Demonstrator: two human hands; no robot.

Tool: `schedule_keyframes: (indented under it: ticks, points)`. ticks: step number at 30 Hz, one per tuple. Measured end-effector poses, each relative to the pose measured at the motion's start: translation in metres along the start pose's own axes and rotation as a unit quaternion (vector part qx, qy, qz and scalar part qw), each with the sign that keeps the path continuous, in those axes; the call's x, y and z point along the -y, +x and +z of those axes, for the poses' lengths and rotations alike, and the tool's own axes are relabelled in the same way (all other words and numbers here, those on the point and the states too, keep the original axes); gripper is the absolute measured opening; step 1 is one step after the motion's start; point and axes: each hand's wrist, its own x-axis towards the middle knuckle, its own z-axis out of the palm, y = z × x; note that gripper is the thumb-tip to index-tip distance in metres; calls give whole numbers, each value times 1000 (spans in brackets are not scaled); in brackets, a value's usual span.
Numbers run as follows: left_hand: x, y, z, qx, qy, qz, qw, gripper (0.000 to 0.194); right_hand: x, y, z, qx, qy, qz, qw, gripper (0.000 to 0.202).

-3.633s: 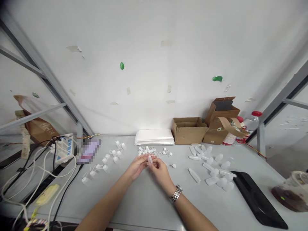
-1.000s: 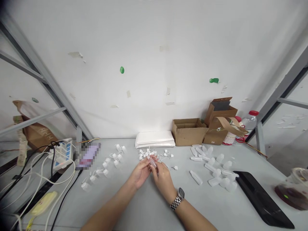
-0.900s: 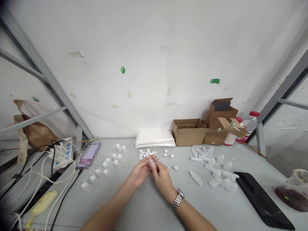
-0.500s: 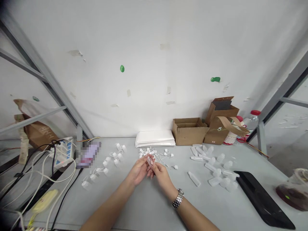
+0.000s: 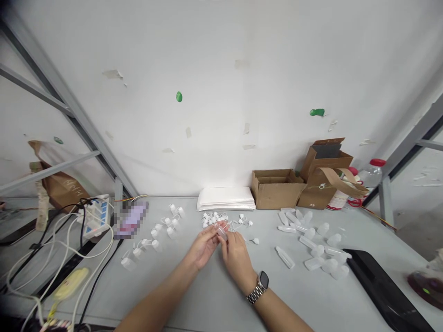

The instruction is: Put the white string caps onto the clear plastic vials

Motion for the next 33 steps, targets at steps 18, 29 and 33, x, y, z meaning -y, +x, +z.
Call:
schedule_keyframes:
  ticks: [18,29,33]
  points:
    - [-9,0,-2,59,-5,-16,998,18,15,13,-15,207,555,289,752,37]
    - [-8,-3,5,-27,109,92,989,18,16,15,-16,165,506,258,807,35]
    - [-4,-2,5,-45,106,88,989,21,17,17,-15,151,399,209,880,37]
